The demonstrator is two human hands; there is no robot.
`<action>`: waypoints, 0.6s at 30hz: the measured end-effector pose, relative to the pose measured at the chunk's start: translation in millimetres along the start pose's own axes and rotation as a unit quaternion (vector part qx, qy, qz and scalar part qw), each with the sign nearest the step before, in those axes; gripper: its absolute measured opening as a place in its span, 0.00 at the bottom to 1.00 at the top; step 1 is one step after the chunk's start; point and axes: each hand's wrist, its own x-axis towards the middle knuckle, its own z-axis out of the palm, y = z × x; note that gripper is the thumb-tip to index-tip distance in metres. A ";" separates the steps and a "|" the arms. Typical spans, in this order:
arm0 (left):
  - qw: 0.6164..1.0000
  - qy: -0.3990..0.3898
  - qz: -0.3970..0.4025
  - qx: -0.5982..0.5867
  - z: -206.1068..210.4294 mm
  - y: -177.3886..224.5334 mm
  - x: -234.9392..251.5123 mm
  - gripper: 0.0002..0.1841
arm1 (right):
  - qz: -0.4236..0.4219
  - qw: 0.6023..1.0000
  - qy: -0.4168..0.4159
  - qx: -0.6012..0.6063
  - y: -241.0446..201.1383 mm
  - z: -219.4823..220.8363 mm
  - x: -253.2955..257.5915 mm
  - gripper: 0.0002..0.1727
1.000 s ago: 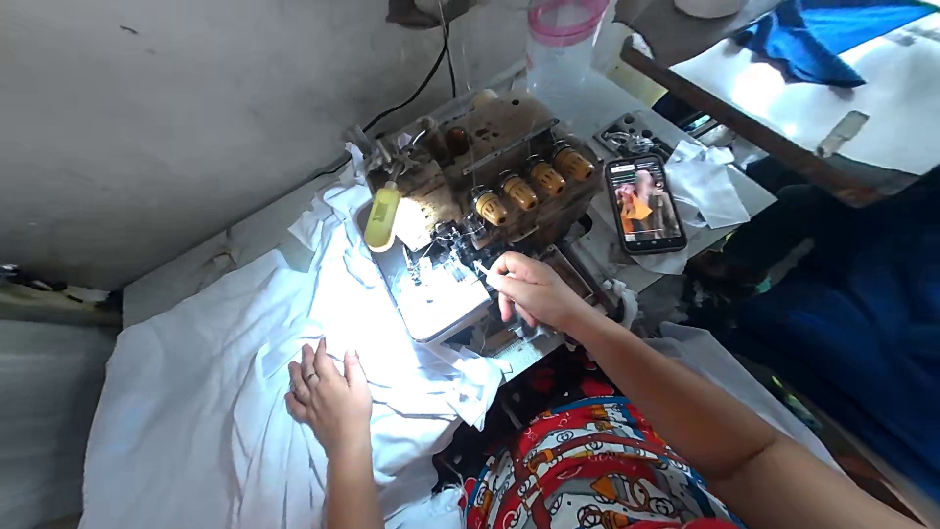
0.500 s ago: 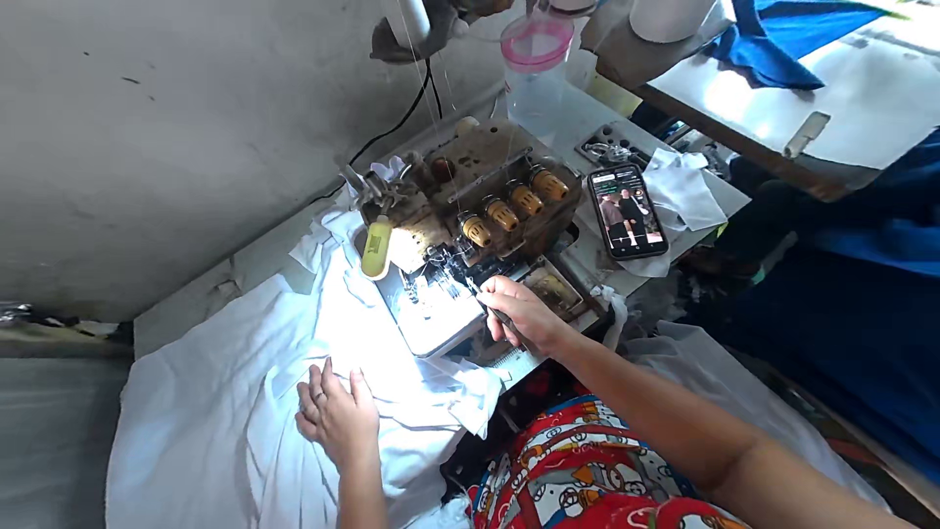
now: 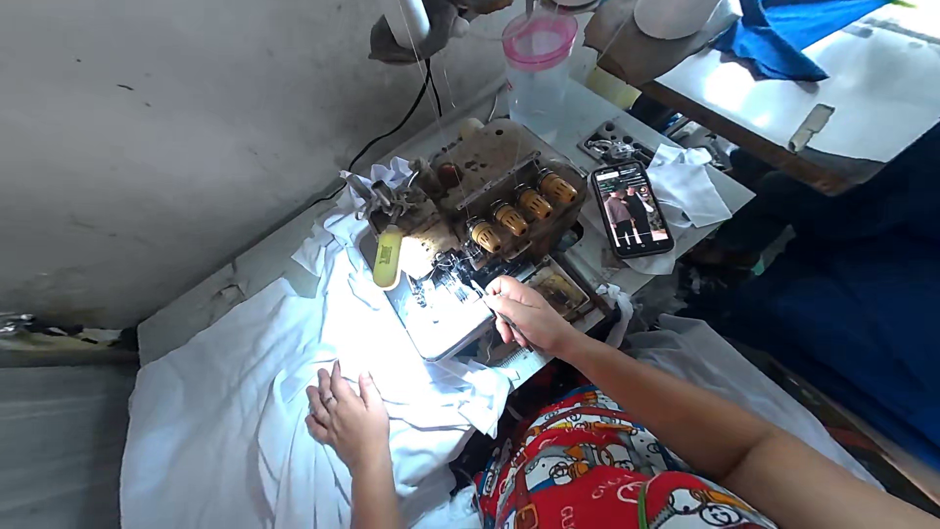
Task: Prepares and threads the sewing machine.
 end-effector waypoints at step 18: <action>1.000 0.003 -0.001 -0.005 0.9 -0.2 1.1 0.31 | -0.023 0.999 0.017 -0.041 -0.2 -0.4 -2.8 0.09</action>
